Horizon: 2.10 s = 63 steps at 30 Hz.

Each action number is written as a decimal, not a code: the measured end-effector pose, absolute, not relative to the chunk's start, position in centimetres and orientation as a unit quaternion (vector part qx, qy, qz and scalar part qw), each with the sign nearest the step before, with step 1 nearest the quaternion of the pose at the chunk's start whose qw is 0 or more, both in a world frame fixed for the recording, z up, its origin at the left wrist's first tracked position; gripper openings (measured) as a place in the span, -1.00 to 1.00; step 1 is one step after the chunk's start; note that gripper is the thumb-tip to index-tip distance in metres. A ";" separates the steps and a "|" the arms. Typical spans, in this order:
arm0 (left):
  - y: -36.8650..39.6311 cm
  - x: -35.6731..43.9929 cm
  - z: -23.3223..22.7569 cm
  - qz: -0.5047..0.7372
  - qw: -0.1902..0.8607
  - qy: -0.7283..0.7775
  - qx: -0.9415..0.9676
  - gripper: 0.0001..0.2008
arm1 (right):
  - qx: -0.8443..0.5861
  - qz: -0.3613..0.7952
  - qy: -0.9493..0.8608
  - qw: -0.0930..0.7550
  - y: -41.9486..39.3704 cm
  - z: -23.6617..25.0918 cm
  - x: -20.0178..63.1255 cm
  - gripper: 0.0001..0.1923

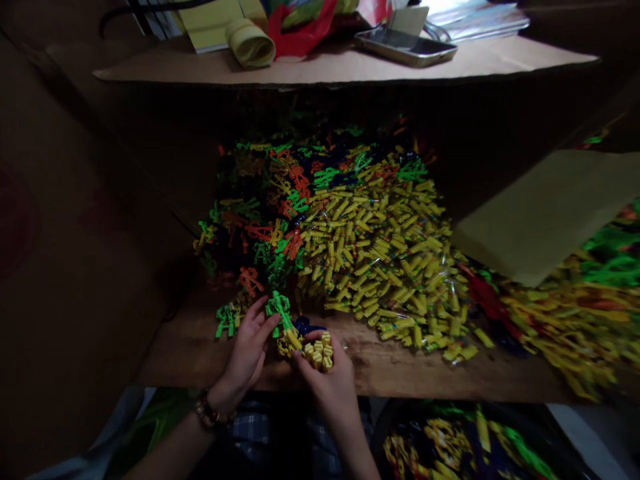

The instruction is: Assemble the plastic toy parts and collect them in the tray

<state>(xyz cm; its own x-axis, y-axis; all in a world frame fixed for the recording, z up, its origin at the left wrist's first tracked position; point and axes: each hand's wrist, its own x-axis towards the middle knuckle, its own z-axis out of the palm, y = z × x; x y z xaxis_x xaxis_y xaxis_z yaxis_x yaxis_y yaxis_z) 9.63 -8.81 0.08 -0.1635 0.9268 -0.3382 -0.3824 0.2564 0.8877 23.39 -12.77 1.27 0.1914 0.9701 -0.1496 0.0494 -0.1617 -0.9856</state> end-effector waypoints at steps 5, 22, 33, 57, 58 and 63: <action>-9.1 9.9 1.2 0.524 0.668 0.488 0.202 -0.55 | -0.636 0.442 -0.406 0.486 -13.1 1.2 23.5 -0.62; -11.1 9.2 1.1 0.427 0.522 0.521 0.523 -0.80 | -0.708 0.407 -0.366 0.446 -13.0 2.4 23.3 -0.63; -11.3 10.5 0.3 0.506 0.569 0.533 0.368 -0.73 | -0.715 0.347 -0.349 0.496 -14.1 2.2 22.8 -0.63; -9.5 5.9 -0.5 0.385 0.443 0.600 0.544 -0.65 | -0.684 0.370 -0.401 0.484 -13.5 -0.8 26.8 -0.65; -9.4 4.9 -0.5 0.357 0.330 0.623 0.612 -0.64 | -0.701 0.342 -0.400 0.481 -13.5 -0.5 27.3 -0.65; -9.1 1.4 -0.6 0.100 0.023 0.634 0.766 -0.68 | -0.743 0.314 -0.368 0.463 -13.0 0.7 28.2 -0.56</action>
